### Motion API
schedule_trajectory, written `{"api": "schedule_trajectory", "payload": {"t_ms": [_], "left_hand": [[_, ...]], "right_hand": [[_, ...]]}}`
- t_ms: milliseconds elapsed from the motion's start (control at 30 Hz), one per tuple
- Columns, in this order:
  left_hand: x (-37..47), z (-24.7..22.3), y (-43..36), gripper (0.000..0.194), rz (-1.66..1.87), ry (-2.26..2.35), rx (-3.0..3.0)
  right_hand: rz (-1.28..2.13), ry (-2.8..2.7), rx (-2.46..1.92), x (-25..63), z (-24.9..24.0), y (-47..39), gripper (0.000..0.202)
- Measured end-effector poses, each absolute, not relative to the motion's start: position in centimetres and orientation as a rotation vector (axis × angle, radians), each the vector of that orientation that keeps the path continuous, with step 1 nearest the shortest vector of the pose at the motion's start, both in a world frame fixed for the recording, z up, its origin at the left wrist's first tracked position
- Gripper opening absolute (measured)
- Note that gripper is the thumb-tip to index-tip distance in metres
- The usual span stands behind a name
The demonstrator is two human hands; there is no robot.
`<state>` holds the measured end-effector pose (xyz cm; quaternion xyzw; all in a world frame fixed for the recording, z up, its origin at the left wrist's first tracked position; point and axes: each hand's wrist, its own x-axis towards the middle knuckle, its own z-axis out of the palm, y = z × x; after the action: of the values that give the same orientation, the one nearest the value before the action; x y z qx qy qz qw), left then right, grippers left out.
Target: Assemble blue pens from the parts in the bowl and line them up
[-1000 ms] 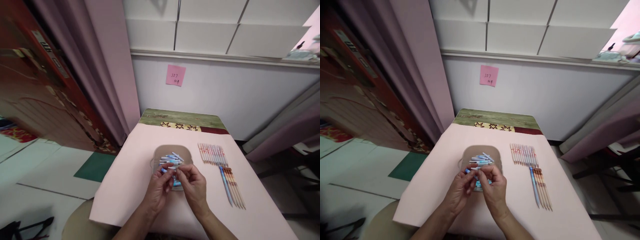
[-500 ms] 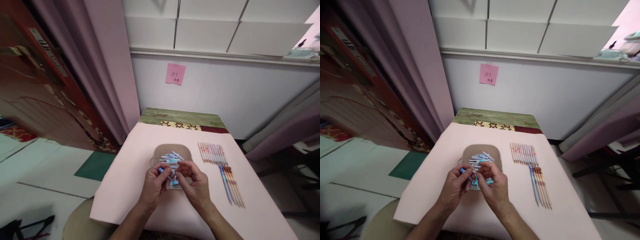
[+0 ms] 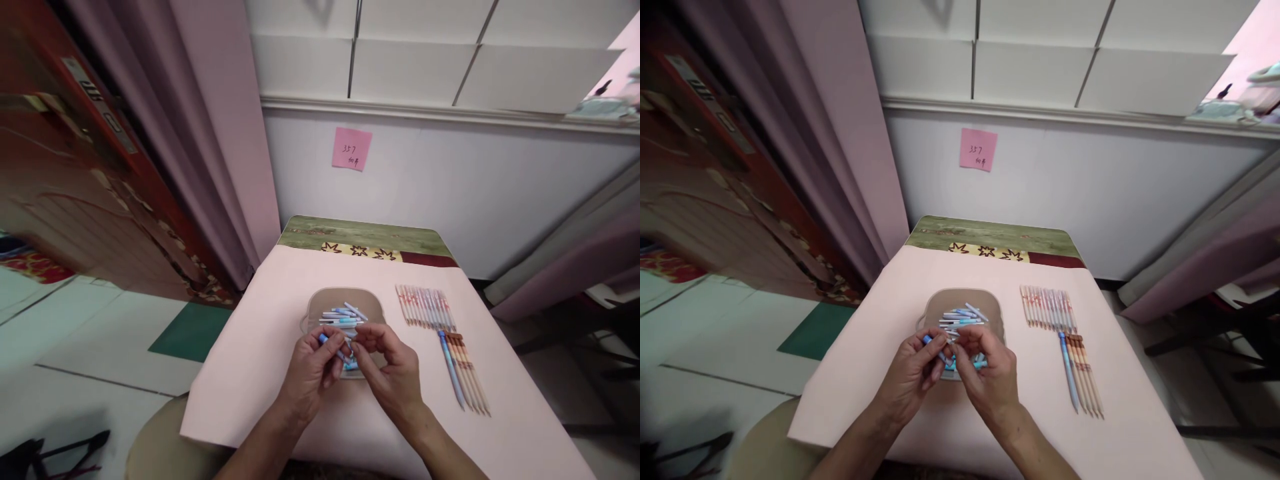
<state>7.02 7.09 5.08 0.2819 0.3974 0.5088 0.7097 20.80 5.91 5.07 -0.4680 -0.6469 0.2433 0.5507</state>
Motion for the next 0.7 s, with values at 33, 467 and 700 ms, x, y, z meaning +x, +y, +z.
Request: {"api": "schedule_trajectory", "payload": {"t_ms": [33,467,700], "left_hand": [[7.0,5.1,7.1,0.024,1.132,0.883,0.621],[6.9,4.8,7.4,0.014,1.127,0.729,0.382],[5.9,4.9,8.0,0.023,1.099,0.48,-0.212]], "right_hand": [[0.55,-1.541,-1.111,20.8,5.1,5.9,0.02],[0.44,-1.584,-1.194,21.2,5.9,6.3,0.008],[0.228,-1.606,-1.14,21.9,6.8,5.7,0.008]]}}
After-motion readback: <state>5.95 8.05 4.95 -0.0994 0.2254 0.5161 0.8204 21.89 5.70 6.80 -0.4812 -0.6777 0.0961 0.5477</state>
